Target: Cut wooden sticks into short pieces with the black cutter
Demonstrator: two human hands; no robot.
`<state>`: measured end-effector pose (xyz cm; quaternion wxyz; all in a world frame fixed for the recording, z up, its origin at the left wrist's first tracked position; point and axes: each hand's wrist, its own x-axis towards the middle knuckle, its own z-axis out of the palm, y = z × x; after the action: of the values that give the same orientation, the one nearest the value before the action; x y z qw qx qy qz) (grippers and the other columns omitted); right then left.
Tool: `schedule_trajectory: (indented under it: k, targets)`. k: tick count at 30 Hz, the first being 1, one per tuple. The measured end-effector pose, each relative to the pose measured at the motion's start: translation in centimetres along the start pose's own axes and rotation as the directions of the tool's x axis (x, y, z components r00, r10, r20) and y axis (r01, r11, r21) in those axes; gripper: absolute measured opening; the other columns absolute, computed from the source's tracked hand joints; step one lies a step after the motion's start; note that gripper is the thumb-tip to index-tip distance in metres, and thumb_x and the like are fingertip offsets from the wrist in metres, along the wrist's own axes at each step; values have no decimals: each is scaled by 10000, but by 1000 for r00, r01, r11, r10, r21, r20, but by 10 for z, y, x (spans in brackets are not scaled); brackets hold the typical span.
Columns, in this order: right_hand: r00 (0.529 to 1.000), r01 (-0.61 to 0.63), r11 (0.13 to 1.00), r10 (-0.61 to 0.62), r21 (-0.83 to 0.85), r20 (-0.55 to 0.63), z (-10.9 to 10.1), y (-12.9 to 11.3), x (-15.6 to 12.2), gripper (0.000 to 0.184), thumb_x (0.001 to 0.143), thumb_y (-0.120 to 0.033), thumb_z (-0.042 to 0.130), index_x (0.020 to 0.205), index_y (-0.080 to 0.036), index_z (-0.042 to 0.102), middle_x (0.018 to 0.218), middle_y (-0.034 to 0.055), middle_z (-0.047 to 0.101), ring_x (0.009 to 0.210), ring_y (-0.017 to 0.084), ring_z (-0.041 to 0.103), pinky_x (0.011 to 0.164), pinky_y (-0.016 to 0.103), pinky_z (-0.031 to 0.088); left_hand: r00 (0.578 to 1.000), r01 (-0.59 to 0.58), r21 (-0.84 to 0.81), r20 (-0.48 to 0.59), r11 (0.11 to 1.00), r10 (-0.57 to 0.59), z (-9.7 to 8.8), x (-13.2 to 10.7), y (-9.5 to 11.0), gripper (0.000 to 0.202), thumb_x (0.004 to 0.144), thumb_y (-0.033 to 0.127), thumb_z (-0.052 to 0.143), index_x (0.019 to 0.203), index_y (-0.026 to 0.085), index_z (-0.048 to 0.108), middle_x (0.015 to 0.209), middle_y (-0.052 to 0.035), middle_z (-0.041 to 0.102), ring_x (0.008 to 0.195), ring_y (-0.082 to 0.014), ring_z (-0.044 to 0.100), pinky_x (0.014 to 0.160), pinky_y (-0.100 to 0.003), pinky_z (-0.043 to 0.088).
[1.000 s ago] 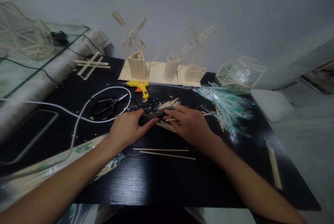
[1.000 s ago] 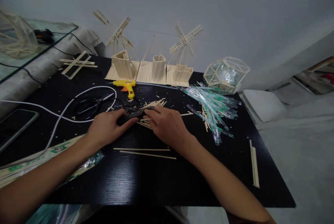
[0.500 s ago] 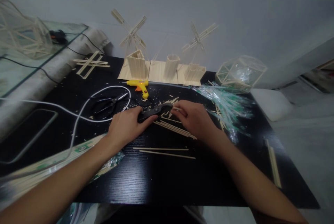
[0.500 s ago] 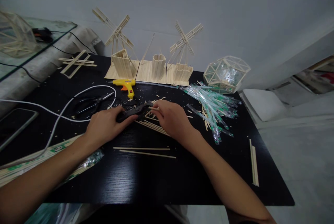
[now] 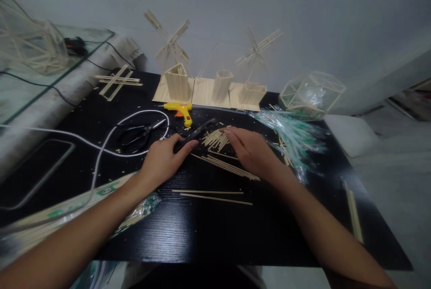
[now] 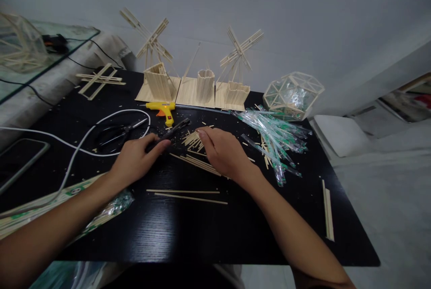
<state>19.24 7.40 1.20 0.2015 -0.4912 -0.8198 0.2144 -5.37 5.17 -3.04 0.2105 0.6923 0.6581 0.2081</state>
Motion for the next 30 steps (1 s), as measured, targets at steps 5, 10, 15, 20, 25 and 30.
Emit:
schedule_trajectory:
  k: [5,10,15,20,25,30]
  targets:
    - [998,46,997,-43,66,-49,-2,-3,-2,326,1038,-226,425,1208,-174,697,1175,99,750,1061,230,696,940,361,493,999,-33,-132,-32,991,29,-2,-1,2,472,940,617,460,745,208,593,654,14,601,591,-163,523,616,-286,329]
    - [998,41,988,-34,147,-51,-3,-3,-4,356,1041,-223,420,1331,-201,627,860,25,733,706,149,666,743,310,516,999,-47,-215,-35,976,40,-1,-2,1,467,940,592,485,687,205,545,612,40,522,582,-139,465,602,-277,314]
    - [997,-38,796,75,605,-36,-5,-2,-4,213,1024,-305,488,1224,-236,514,857,8,728,648,136,687,600,271,546,996,-50,-360,47,932,72,1,0,-3,514,957,626,446,709,194,574,614,37,488,610,-140,473,590,-269,330]
    - [970,-48,564,225,825,-98,-11,1,2,293,950,-445,637,975,-265,408,920,29,774,750,176,754,667,319,619,983,11,-619,150,785,105,3,1,-9,504,948,620,505,736,177,616,606,26,526,559,-123,468,551,-264,341]
    - [946,-36,562,286,826,-152,-12,8,7,361,896,-475,711,916,-256,425,932,41,788,725,172,760,659,310,623,992,43,-816,105,577,75,-1,2,-4,424,934,462,628,627,171,603,527,16,523,473,-103,447,519,-270,346]
    - [949,-112,678,289,726,-123,-15,19,8,374,847,-511,748,870,-231,500,859,46,769,741,188,750,673,330,612,995,54,-912,17,406,-94,-6,5,4,272,830,327,760,665,168,615,545,27,533,462,-93,443,482,-259,372]
